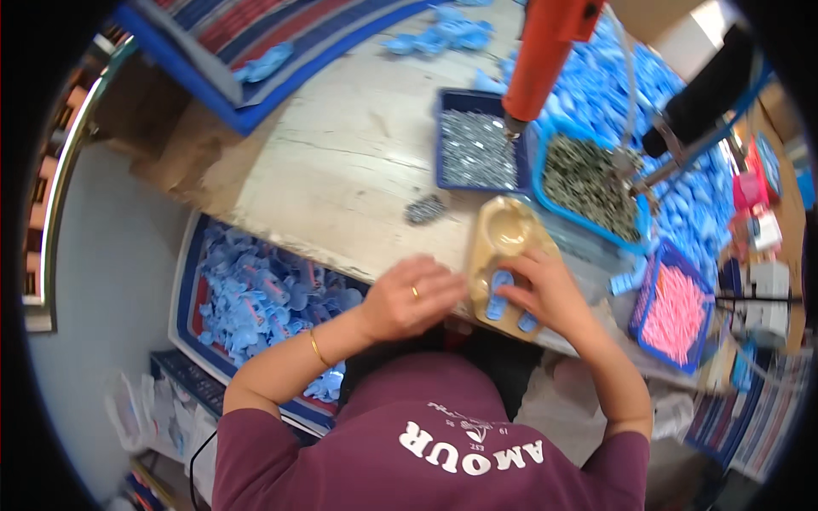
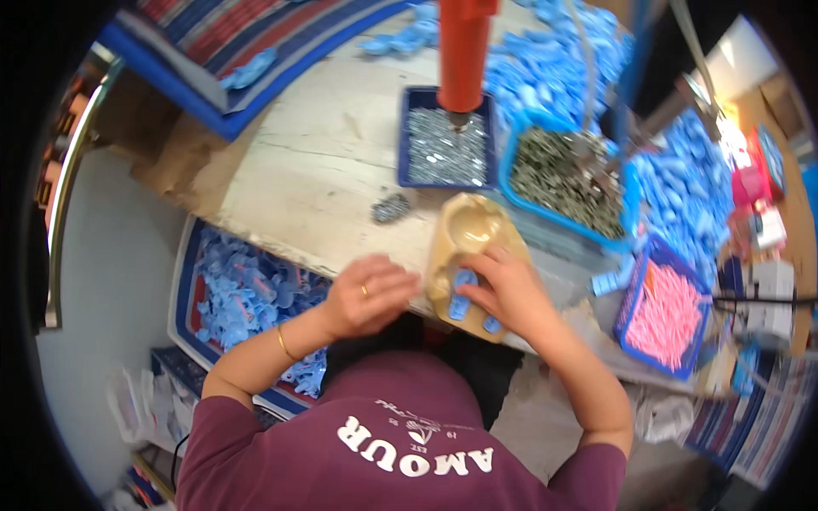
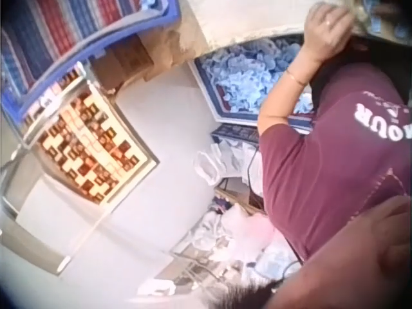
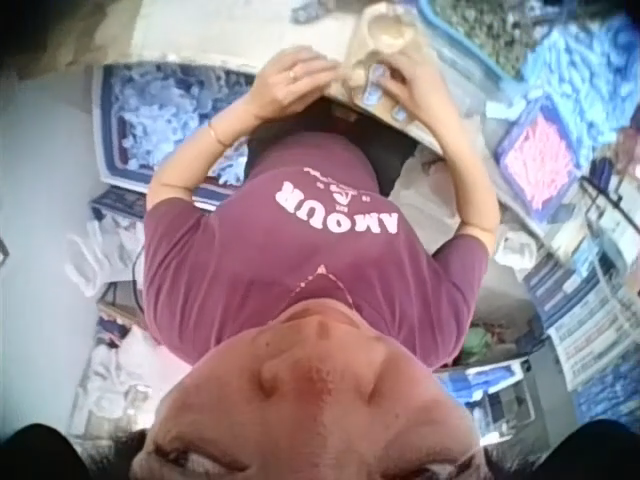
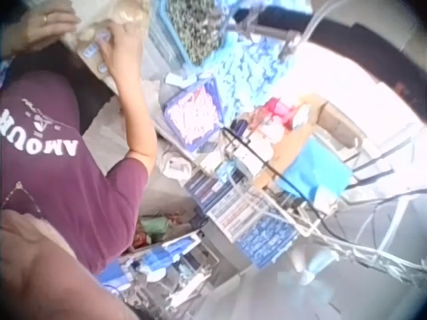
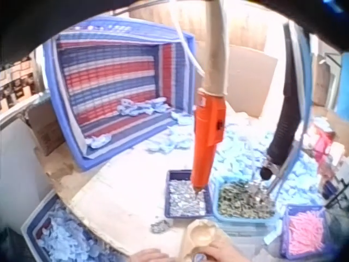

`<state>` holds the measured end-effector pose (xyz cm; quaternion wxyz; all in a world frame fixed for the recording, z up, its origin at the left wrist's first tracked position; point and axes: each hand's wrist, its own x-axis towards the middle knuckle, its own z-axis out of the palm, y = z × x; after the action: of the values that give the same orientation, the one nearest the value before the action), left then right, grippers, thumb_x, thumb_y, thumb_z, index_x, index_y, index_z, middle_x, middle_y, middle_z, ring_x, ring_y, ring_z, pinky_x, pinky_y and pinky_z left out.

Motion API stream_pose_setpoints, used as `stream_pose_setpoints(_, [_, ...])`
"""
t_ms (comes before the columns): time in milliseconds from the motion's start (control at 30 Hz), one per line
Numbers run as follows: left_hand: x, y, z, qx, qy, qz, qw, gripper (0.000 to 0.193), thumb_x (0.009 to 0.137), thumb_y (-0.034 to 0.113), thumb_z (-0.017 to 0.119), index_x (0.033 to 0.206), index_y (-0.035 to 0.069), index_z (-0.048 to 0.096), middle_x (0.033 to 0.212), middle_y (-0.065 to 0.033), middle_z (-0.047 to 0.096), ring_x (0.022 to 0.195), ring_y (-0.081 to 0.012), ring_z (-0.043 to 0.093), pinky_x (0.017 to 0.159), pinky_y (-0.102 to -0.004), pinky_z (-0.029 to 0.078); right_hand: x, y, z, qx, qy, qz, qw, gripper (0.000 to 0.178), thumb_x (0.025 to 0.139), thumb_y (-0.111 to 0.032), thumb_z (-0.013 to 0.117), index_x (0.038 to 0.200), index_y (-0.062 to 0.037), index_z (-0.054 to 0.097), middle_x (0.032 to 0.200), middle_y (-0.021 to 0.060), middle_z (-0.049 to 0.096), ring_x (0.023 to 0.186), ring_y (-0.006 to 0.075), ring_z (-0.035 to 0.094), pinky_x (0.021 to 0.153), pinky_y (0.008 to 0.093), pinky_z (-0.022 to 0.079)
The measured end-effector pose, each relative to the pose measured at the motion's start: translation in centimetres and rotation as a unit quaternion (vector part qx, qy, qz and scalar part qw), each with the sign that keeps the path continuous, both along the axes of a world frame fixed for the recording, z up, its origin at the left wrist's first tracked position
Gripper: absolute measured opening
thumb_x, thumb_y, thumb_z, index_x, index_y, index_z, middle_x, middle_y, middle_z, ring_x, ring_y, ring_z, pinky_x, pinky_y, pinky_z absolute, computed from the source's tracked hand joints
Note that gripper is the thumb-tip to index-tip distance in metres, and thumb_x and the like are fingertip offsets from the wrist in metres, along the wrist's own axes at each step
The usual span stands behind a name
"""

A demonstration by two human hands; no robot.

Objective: Assembling plastic toy hippos by combining parts and using a pneumatic screwdriver.

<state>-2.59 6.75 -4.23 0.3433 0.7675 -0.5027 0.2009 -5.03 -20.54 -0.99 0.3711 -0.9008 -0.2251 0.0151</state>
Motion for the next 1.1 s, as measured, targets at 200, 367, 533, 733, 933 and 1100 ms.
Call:
stream_pose_setpoints(200, [13.9, 10.0, -0.5, 0.044, 0.072, 0.293, 0.952, 0.026, 0.093, 0.013, 0.065, 0.117, 0.003, 0.065, 0.120, -0.0162, 0.068, 0.111, -0.0372, 0.061, 0.098, -0.0457, 0.047, 0.1, 0.1, 3.9, -0.018, 0.095, -0.088, 0.991, 0.025, 0.085, -0.009, 0.076, 0.108, -0.0030, 0.070, 0.083, 0.0099, 0.064, 0.067, 0.0198, 0.061, 0.063, 0.0316, 0.048])
stream_pose_setpoints(367, [29.8, 19.8, -1.2, 0.062, 0.082, 0.502, 0.859, 0.038, 0.098, 0.020, 0.056, 0.133, 0.003, 0.056, 0.136, -0.0205, 0.058, 0.125, -0.0386, 0.053, 0.107, -0.0458, 0.042, -0.6, 0.5, 4.0, -0.035, 0.078, -0.104, 0.991, 0.019, 0.087, -0.007, 0.074, 0.106, -0.0017, 0.071, 0.083, 0.0104, 0.067, 0.066, 0.0185, 0.063, 0.062, 0.0306, 0.049])
stream_pose_setpoints(533, [38.8, 24.5, -2.3, 0.097, 0.049, 0.590, 0.800, 0.046, 0.098, 0.017, 0.049, 0.143, 0.009, 0.047, 0.144, -0.0184, 0.053, 0.131, -0.0394, 0.051, 0.109, -0.0492, 0.043, -2.3, 0.7, 3.9, -0.042, 0.105, -0.107, 0.988, 0.018, 0.088, -0.011, 0.074, 0.104, -0.0021, 0.073, 0.086, 0.0125, 0.070, 0.067, 0.0211, 0.067, 0.062, 0.0321, 0.051])
stream_pose_setpoints(733, [35.4, 21.6, -0.4, 0.274, 0.165, 0.556, 0.767, 0.043, 0.097, 0.029, 0.059, 0.136, 0.010, 0.059, 0.141, -0.0180, 0.055, 0.127, -0.0375, 0.056, 0.106, -0.0456, 0.047, -2.6, 0.5, 3.6, -0.042, 0.159, -0.143, 0.976, 0.017, 0.091, -0.014, 0.072, 0.104, -0.0029, 0.072, 0.091, 0.0143, 0.071, 0.073, 0.0263, 0.069, 0.066, 0.0339, 0.054])
stream_pose_setpoints(933, [24.9, 18.4, -0.5, 0.151, -0.141, 0.492, 0.846, 0.014, 0.088, 0.020, 0.066, 0.098, 0.012, 0.071, 0.093, -0.0077, 0.067, 0.093, -0.0292, 0.065, 0.078, -0.0431, 0.053, -1.7, 2.4, 4.0, -0.024, 0.140, -0.117, 0.983, 0.014, 0.089, -0.004, 0.071, 0.102, -0.0008, 0.073, 0.085, 0.0109, 0.070, 0.070, 0.0179, 0.066, 0.066, 0.0285, 0.050])
stream_pose_setpoints(1100, [9.2, 11.1, -1.6, 0.004, -0.099, 0.362, 0.927, 0.033, 0.083, 0.008, 0.072, 0.114, 0.018, 0.076, 0.096, -0.0058, 0.064, 0.088, -0.0253, 0.060, 0.079, -0.0391, 0.050, -1.8, 3.6, 3.7, -0.003, 0.069, -0.119, 0.990, 0.019, 0.086, 0.002, 0.071, 0.105, 0.0004, 0.070, 0.097, 0.0117, 0.069, 0.076, 0.0166, 0.065, 0.068, 0.0281, 0.049])
